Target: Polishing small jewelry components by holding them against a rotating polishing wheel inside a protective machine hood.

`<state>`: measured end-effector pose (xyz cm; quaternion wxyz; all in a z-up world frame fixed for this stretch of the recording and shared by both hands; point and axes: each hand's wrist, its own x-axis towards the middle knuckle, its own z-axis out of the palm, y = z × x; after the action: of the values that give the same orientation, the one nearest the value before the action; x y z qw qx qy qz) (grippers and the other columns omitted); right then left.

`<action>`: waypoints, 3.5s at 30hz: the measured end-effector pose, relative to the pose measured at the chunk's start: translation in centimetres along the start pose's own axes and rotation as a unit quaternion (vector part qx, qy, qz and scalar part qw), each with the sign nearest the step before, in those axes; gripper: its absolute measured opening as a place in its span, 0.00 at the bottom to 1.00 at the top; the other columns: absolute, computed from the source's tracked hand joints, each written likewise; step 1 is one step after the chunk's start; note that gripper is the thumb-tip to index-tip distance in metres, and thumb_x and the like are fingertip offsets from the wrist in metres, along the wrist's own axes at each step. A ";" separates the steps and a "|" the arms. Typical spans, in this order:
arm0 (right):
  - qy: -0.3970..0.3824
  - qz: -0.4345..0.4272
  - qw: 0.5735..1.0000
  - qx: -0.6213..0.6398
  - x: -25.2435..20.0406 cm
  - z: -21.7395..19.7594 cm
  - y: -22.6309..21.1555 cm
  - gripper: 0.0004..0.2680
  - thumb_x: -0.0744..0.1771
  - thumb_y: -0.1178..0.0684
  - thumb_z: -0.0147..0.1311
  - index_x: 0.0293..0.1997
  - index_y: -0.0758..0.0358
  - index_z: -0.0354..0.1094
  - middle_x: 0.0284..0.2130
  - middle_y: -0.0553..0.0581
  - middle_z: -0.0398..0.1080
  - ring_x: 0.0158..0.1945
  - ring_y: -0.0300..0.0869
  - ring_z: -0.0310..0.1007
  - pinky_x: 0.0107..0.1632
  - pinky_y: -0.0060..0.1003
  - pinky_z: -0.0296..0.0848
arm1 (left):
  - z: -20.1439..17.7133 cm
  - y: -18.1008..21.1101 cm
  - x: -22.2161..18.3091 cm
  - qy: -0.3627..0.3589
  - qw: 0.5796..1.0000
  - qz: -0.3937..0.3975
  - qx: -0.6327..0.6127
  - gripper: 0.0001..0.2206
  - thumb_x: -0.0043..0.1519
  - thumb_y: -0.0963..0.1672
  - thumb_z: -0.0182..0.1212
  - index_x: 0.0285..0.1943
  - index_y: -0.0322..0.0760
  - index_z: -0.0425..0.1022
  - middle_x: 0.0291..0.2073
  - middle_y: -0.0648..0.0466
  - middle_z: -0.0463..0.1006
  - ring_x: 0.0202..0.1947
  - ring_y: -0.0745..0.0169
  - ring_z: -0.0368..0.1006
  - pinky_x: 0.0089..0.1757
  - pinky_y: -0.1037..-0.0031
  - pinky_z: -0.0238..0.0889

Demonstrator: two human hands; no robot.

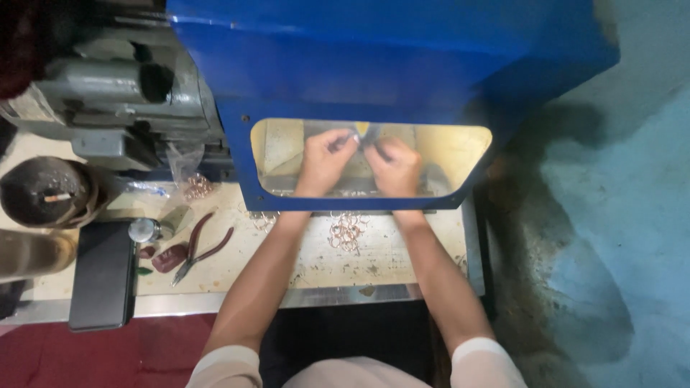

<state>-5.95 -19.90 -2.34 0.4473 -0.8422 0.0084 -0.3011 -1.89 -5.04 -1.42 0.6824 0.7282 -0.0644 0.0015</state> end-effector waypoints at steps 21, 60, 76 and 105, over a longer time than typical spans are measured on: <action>0.082 -0.129 0.988 0.022 -0.6 1.6 0.6 0.05 0.63 0.62 0.68 0.27 0.59 0.80 0.20 0.54 0.74 0.25 0.45 0.78 0.29 0.36 0.75 | 0.9 -3.4 0.1 -0.076 0.946 -0.187 -0.254 0.12 0.63 0.45 0.67 0.51 0.36 0.81 0.36 0.53 0.85 0.35 0.63 0.83 0.42 0.65 0.79; 0.025 -0.152 0.986 0.068 0.8 0.2 -3.6 0.03 0.64 0.60 0.69 0.30 0.63 0.79 0.20 0.59 0.73 0.26 0.50 0.78 0.28 0.40 0.75 | -1.9 0.3 0.0 -0.032 0.999 -0.041 -0.011 0.15 0.56 0.45 0.74 0.49 0.36 0.81 0.37 0.45 0.83 0.40 0.60 0.80 0.41 0.66 0.78; -0.019 -0.121 0.987 0.102 0.6 -1.8 -2.3 0.03 0.66 0.58 0.66 0.34 0.64 0.79 0.27 0.61 0.75 0.31 0.50 0.80 0.33 0.40 0.78 | -3.1 3.2 -0.8 -0.128 0.988 0.083 0.013 0.13 0.59 0.43 0.73 0.50 0.31 0.81 0.42 0.38 0.83 0.44 0.42 0.81 0.39 0.61 0.79; 0.011 0.030 0.987 0.160 0.0 1.1 -1.2 0.04 0.67 0.59 0.65 0.32 0.62 0.80 0.21 0.57 0.73 0.30 0.37 0.72 0.36 0.37 0.72 | 0.1 -0.1 -0.3 0.001 0.997 0.072 0.005 0.06 0.61 0.42 0.69 0.46 0.37 0.84 0.34 0.48 0.84 0.38 0.64 0.79 0.43 0.71 0.71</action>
<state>-5.64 -18.38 -1.92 0.5851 -0.7558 -0.0096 -0.2938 -2.20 -5.06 -1.57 0.6768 0.7251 -0.1158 0.0516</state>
